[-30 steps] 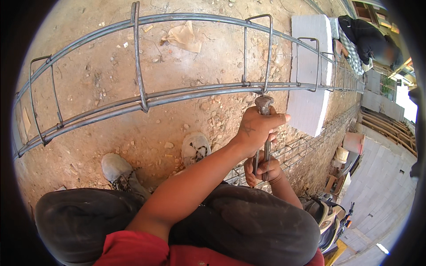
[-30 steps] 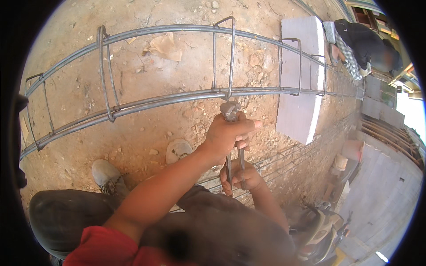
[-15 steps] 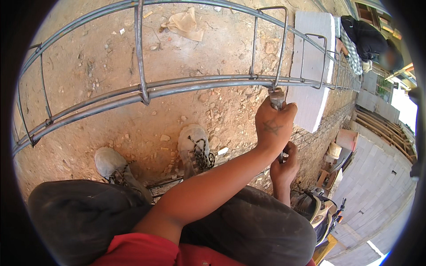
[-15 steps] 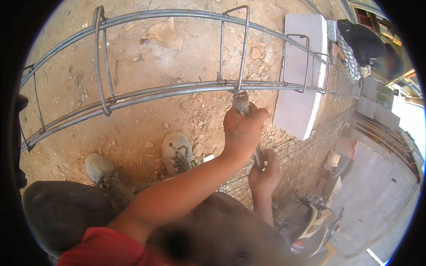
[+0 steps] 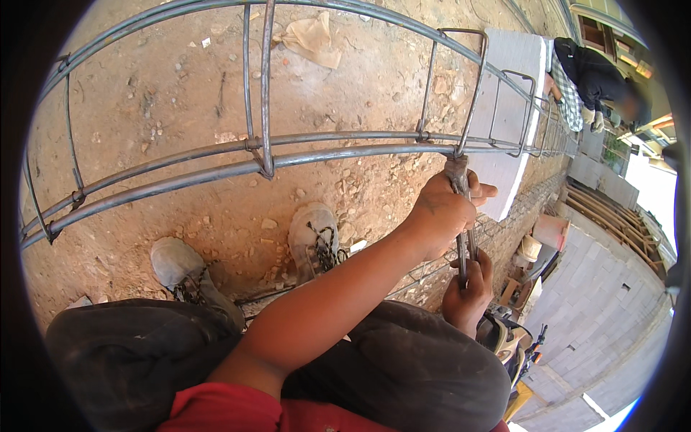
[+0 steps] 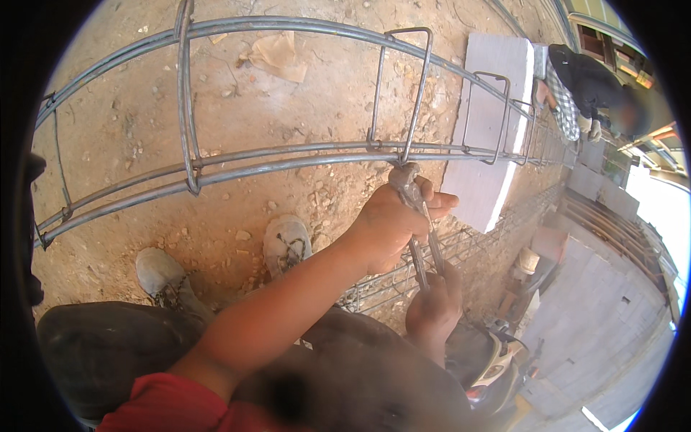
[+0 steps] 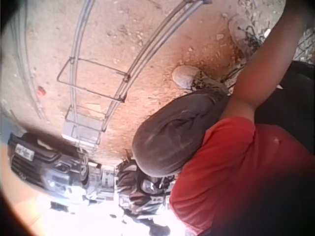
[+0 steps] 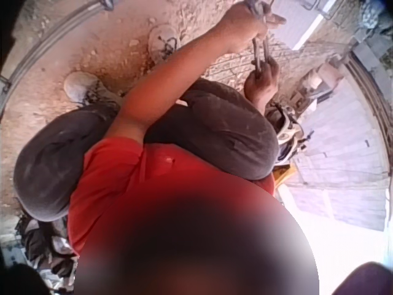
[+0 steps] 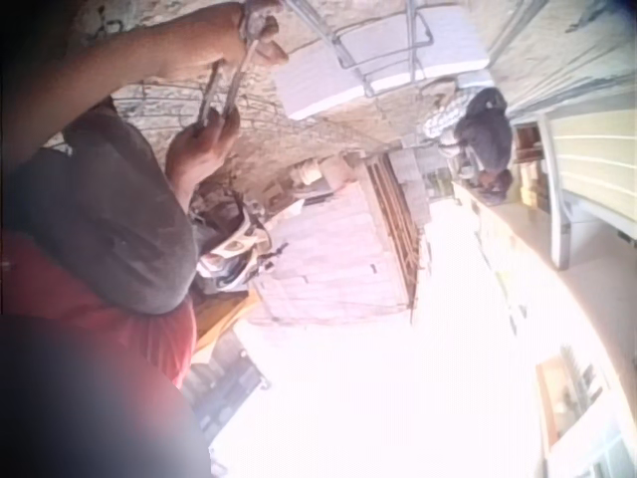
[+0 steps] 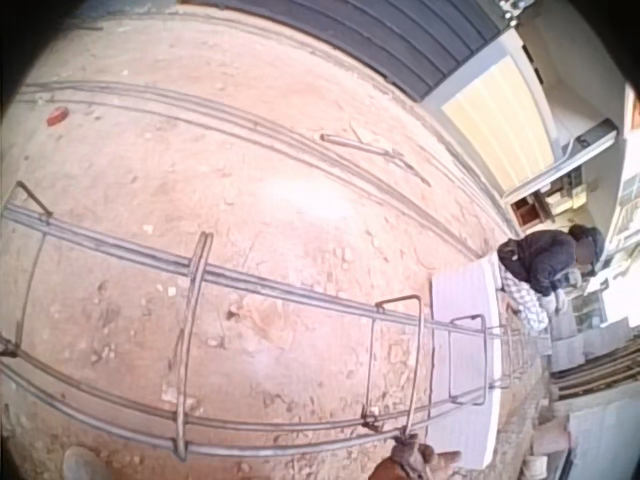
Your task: The person assembles a rebar cage by tying intersecting bars with wire using pliers. They repeatedly wrap wire around joints and twist it to secure the structure.
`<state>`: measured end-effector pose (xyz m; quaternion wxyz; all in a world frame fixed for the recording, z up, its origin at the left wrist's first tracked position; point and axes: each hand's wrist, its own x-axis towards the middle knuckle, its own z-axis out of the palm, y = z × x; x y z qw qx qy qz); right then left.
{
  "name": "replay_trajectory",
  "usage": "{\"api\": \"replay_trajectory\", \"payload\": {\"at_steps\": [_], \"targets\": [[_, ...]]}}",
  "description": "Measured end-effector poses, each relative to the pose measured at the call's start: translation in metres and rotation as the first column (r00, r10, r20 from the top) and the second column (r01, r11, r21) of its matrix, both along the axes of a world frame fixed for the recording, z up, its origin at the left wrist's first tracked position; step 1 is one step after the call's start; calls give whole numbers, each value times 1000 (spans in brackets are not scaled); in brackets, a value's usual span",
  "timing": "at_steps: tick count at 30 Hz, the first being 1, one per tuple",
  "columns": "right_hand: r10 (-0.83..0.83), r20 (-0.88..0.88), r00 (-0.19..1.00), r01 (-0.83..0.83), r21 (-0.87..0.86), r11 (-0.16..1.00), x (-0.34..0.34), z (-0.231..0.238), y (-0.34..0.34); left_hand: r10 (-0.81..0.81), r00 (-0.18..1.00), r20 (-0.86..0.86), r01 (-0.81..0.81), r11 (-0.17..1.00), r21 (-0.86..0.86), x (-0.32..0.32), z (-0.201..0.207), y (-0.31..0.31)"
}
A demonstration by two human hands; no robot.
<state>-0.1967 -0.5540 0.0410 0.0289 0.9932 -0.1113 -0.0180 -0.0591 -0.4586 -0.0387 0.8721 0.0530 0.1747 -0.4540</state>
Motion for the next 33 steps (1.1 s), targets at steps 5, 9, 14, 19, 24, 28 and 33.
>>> {"api": "replay_trajectory", "payload": {"at_steps": [5,9,14,19,24,28,33], "targets": [[-161,172,972,147,89,985,-7,-8,-5,-2,999,36,-2,993,114,-1,3,-2],[-236,-39,971,239,111,965,-6,-17,-20,-4,984,178,-48,957,286,-8,-1,-7],[-75,77,994,56,224,973,17,-73,-58,-27,938,346,-112,921,374,-11,-22,-19],[96,300,949,-163,207,965,19,-118,-83,46,916,398,-197,917,347,-13,-39,-28],[97,302,948,-158,183,970,24,-129,-95,92,935,344,-200,935,294,-12,-39,-32],[226,440,869,-316,144,938,34,-139,-99,106,905,412,-261,903,340,-10,-39,-30],[2,206,979,-71,332,941,14,-117,-84,-43,886,461,-192,872,449,-11,-36,-23]]}}
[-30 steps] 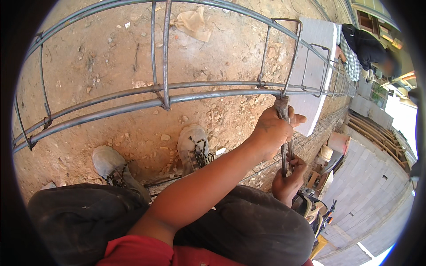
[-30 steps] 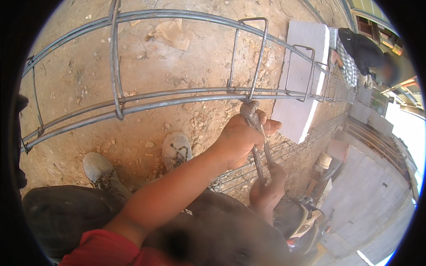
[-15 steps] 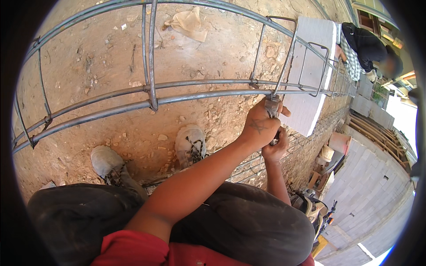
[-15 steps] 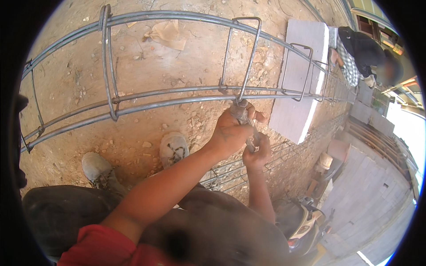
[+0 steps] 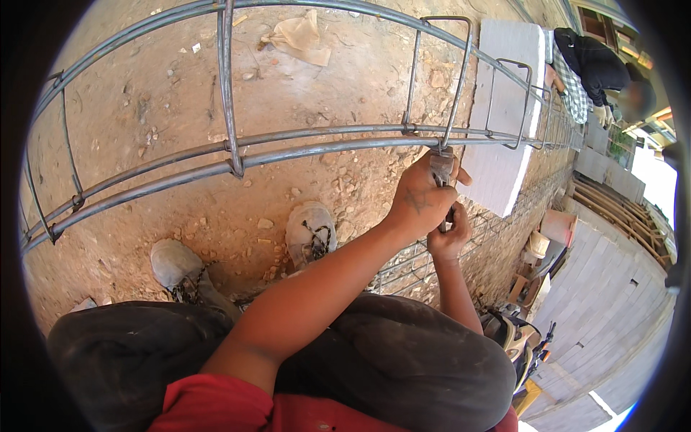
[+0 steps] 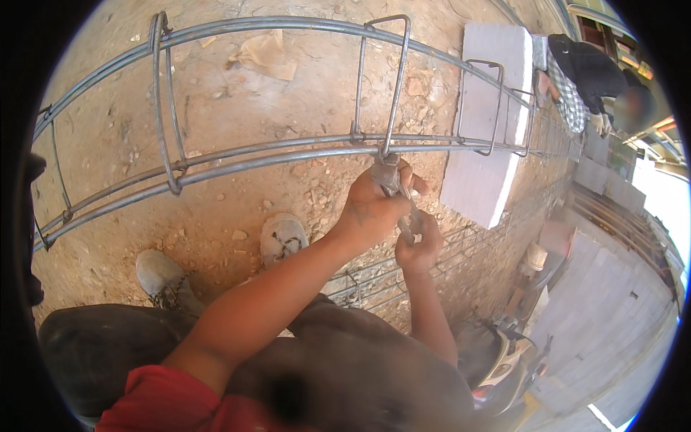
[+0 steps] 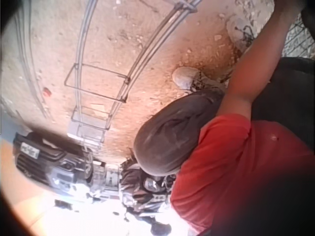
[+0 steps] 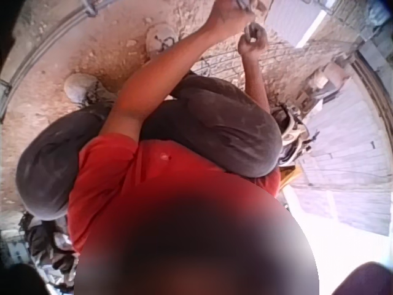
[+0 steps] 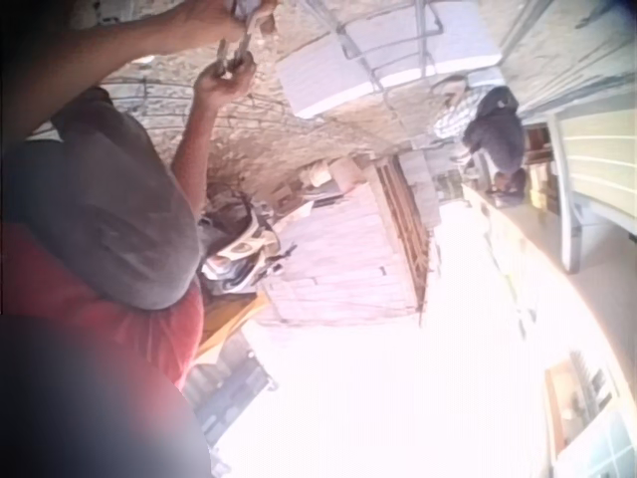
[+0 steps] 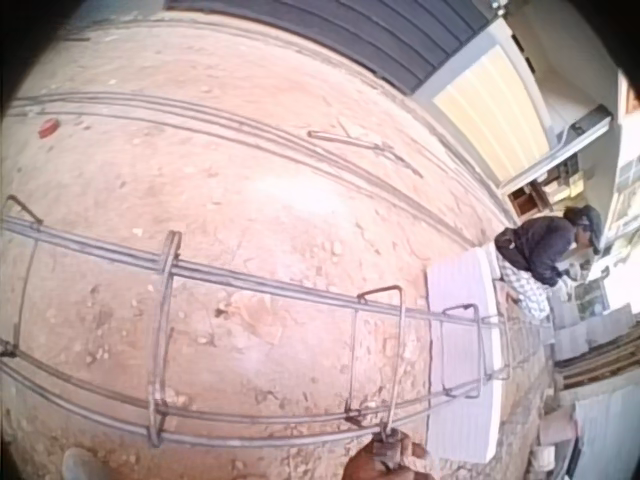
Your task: The person assembles a rebar cage by tying intersecting bars with wire using pliers. They repeatedly wrap wire around joints and twist it to secure the structure.
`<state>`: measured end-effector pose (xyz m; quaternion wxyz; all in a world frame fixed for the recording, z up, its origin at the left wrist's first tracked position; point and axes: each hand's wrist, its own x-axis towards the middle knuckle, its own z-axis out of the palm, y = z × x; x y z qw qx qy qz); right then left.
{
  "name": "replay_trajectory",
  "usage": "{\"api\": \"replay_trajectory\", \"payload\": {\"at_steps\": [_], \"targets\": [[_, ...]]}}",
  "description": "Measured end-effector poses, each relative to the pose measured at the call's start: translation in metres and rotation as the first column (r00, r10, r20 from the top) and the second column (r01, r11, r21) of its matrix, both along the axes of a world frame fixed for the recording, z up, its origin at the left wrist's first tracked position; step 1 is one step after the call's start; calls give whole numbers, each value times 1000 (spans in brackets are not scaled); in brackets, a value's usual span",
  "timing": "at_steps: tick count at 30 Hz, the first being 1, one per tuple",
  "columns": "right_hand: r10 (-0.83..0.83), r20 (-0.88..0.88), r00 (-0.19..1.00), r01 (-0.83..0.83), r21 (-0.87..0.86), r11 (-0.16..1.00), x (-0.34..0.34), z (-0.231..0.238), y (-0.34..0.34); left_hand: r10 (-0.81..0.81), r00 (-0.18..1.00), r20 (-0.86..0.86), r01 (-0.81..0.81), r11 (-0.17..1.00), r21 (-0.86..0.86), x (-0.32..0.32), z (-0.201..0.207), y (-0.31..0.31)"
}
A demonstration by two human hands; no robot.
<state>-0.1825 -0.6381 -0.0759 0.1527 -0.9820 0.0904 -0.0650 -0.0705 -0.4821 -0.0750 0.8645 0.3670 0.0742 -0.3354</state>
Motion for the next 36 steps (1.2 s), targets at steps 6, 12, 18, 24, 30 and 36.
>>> {"api": "replay_trajectory", "payload": {"at_steps": [6,12,18,24,30,36], "targets": [[93,-687,720,568,661,491,-20,41,30,-106,994,21,105,994,29,0,-2,17],[461,-727,509,816,578,11,-8,74,18,-355,919,-169,177,758,-628,4,1,22],[70,-848,525,652,454,608,6,110,36,-264,915,-305,44,817,-575,5,7,18],[61,-809,585,603,484,635,13,147,62,-288,918,-272,2,691,-723,8,0,16],[129,-838,531,708,522,476,0,130,64,-429,876,-220,-5,448,-894,6,-3,21],[153,-859,488,701,491,517,8,137,51,-398,889,-227,-3,490,-872,4,1,12]]}}
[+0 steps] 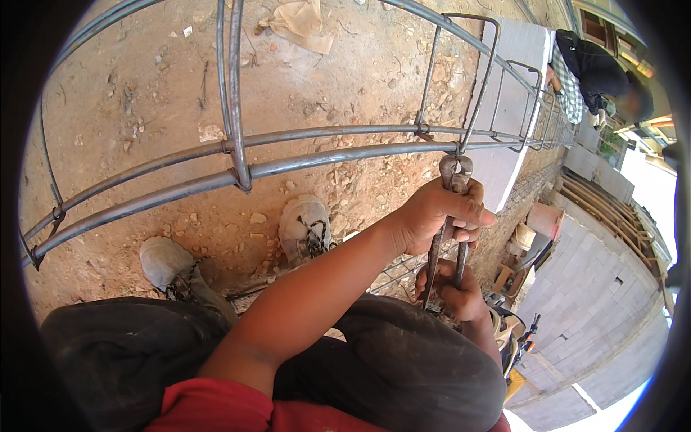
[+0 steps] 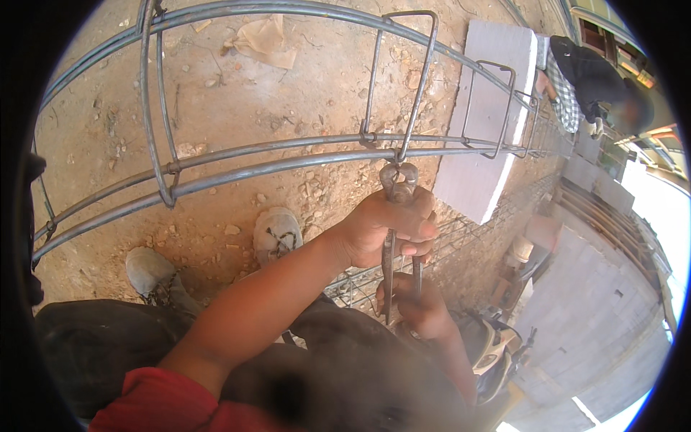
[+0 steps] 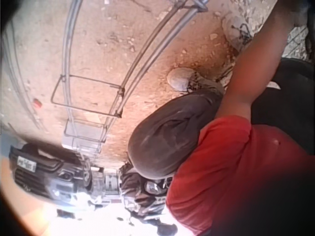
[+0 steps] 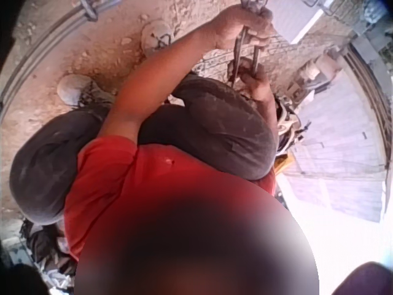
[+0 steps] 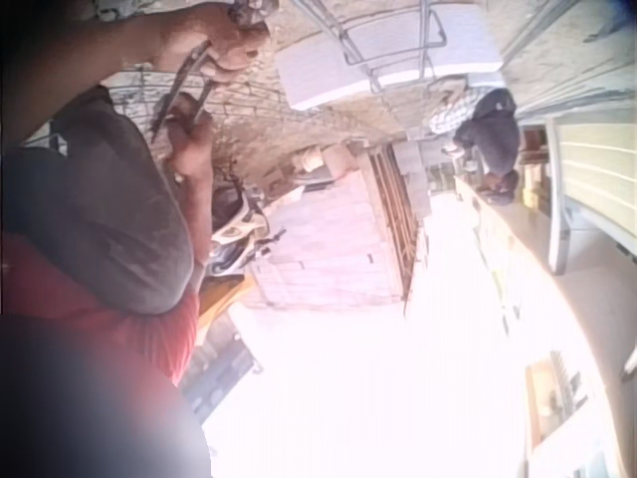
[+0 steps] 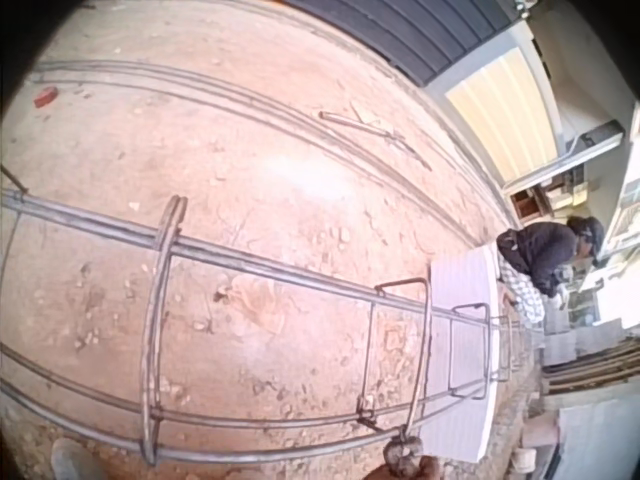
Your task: The person assembles a rebar cage by tying intersecting bars with wire using pliers. They repeatedly wrap wire around joints and twist it to secure the structure.
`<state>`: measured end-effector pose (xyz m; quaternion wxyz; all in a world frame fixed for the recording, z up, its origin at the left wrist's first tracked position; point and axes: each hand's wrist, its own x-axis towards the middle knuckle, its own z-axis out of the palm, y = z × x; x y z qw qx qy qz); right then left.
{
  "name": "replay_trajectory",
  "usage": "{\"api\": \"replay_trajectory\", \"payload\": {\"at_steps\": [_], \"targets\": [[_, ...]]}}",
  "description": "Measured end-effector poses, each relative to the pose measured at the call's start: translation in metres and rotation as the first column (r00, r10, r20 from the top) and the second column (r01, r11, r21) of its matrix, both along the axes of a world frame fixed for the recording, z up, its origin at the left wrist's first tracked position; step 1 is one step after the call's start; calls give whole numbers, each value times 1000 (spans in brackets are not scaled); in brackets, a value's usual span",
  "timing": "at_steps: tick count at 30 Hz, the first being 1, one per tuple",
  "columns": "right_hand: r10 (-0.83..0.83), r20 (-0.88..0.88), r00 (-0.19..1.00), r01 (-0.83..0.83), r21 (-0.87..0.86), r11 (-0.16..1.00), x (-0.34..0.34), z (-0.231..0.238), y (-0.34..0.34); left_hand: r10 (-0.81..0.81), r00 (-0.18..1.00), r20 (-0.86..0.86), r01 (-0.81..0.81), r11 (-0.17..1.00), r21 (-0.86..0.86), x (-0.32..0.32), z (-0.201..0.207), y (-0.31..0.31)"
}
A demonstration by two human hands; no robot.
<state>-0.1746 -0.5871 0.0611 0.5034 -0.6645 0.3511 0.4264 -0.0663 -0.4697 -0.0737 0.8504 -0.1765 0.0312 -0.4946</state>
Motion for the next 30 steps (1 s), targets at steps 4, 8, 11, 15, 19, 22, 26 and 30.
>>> {"api": "replay_trajectory", "payload": {"at_steps": [4,8,11,15,19,22,26,30], "targets": [[268,187,945,-147,-489,860,9,15,9,152,982,-109,-113,946,302,-3,25,-13],[759,101,643,-134,-961,242,-2,18,36,234,945,-228,-112,887,448,3,47,-20],[842,-27,539,96,-991,-94,-8,2,37,222,906,-361,-38,891,452,3,59,-26],[804,-31,594,108,-987,-118,5,-8,2,333,863,-381,-114,861,495,6,62,-38],[885,-52,463,115,-986,-118,26,-1,-31,420,834,-357,-167,810,562,11,65,-48],[895,-48,444,83,-992,-95,39,-2,-45,402,832,-383,-106,791,602,13,66,-52],[892,-24,451,65,-996,-60,42,-10,-49,433,820,-375,-123,772,624,13,66,-54],[754,44,655,-105,-983,149,31,-10,-39,405,873,-271,-85,674,734,8,61,-47]]}}
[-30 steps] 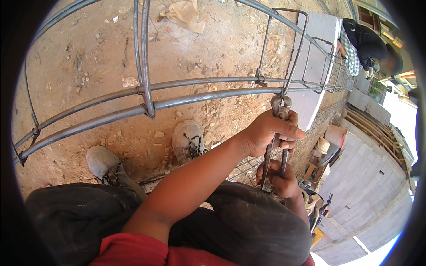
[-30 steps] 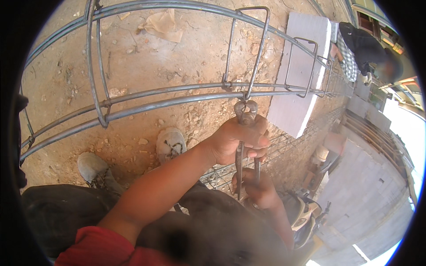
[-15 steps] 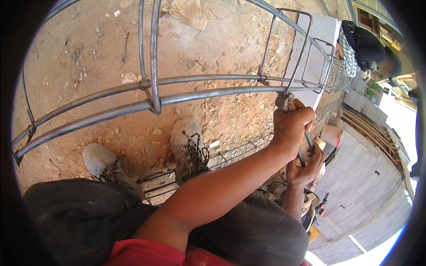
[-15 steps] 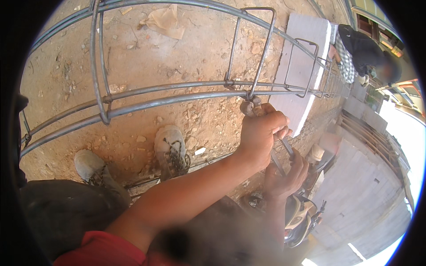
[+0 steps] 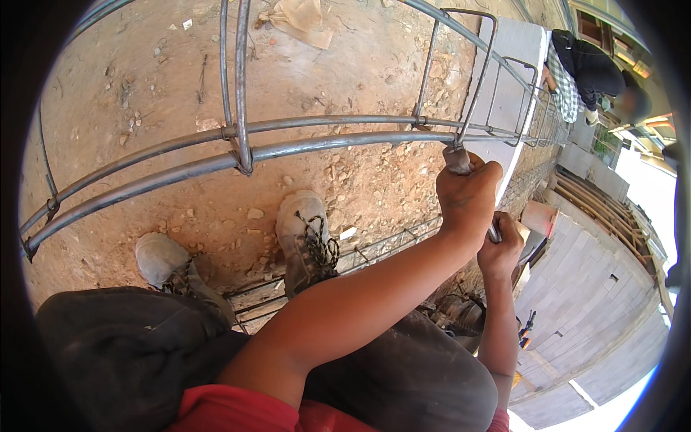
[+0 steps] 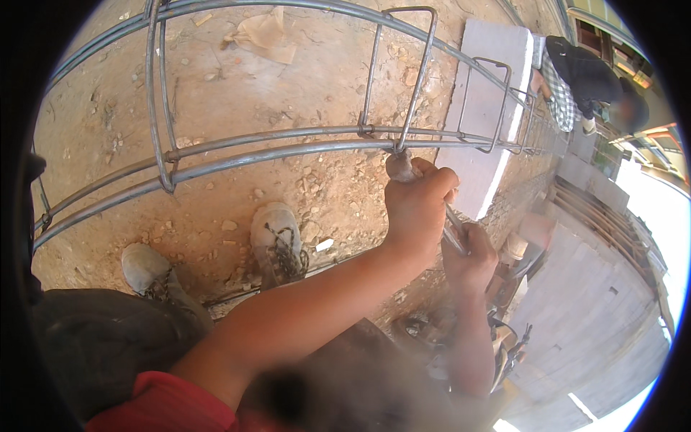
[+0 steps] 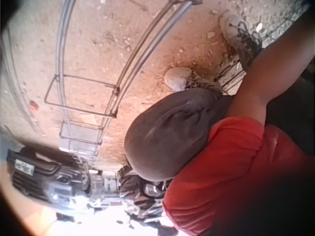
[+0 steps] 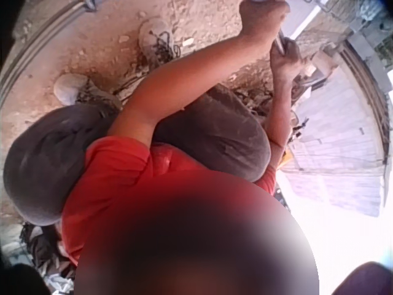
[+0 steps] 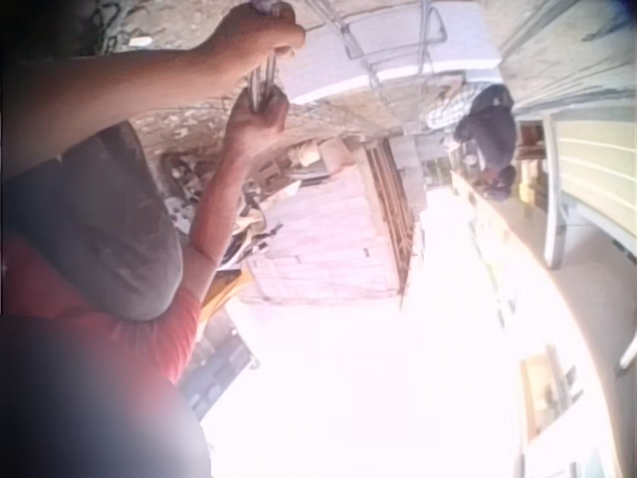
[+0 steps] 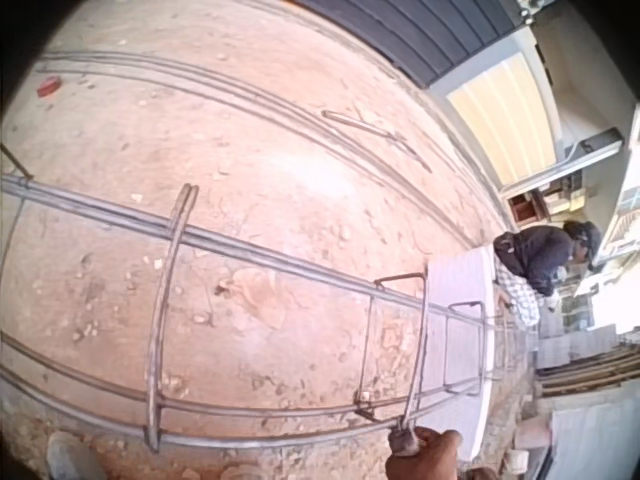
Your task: The person assembles a rebar cage by tying intersecting bars with wire using pliers. They repeatedly wrap wire around joints and twist it to secure the structure.
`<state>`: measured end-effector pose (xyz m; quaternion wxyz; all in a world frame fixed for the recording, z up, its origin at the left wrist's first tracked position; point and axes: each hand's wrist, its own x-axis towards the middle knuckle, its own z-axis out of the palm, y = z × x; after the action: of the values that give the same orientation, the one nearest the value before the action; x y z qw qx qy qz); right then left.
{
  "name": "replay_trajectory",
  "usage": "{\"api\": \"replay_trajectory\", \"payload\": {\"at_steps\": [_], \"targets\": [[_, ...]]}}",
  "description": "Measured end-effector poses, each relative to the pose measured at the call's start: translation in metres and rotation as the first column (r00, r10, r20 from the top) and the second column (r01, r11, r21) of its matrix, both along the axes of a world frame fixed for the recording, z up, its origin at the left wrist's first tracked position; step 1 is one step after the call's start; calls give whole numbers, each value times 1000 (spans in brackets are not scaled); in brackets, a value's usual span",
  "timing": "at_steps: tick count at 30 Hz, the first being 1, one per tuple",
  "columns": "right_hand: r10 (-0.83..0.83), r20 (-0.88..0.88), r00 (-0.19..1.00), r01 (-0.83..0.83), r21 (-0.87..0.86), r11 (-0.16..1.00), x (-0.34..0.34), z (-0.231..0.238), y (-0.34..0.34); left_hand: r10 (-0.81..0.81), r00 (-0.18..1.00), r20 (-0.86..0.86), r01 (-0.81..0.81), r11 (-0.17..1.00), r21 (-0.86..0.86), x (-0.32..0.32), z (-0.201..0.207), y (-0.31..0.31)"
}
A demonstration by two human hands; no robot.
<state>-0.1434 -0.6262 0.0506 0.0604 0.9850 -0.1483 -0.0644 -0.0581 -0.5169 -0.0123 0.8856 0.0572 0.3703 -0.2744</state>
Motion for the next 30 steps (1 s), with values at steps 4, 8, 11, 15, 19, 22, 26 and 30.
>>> {"api": "replay_trajectory", "payload": {"at_steps": [4,8,11,15,19,22,26,30], "targets": [[-415,-413,810,534,231,813,-10,2,14,-128,960,250,143,989,-44,-10,-24,28],[-342,-825,449,893,415,172,-22,1,21,-129,882,453,231,957,-178,-9,-43,44],[5,-957,290,894,269,-359,-29,-4,18,-193,927,321,318,859,-402,-9,-35,47],[94,-943,318,877,255,-408,-26,2,15,-278,933,227,350,848,-398,-8,-25,47],[-307,-639,705,707,599,376,-24,22,36,-243,960,139,269,938,-217,-7,-16,32],[-339,-178,924,374,230,899,-45,18,67,-167,983,77,174,980,-96,-7,-11,20],[-398,107,911,390,88,916,-61,-20,69,-237,972,-9,235,960,152,-8,-3,16],[-570,-151,808,589,246,770,-55,-23,54,-350,925,147,310,919,242,-6,-13,26]]}}
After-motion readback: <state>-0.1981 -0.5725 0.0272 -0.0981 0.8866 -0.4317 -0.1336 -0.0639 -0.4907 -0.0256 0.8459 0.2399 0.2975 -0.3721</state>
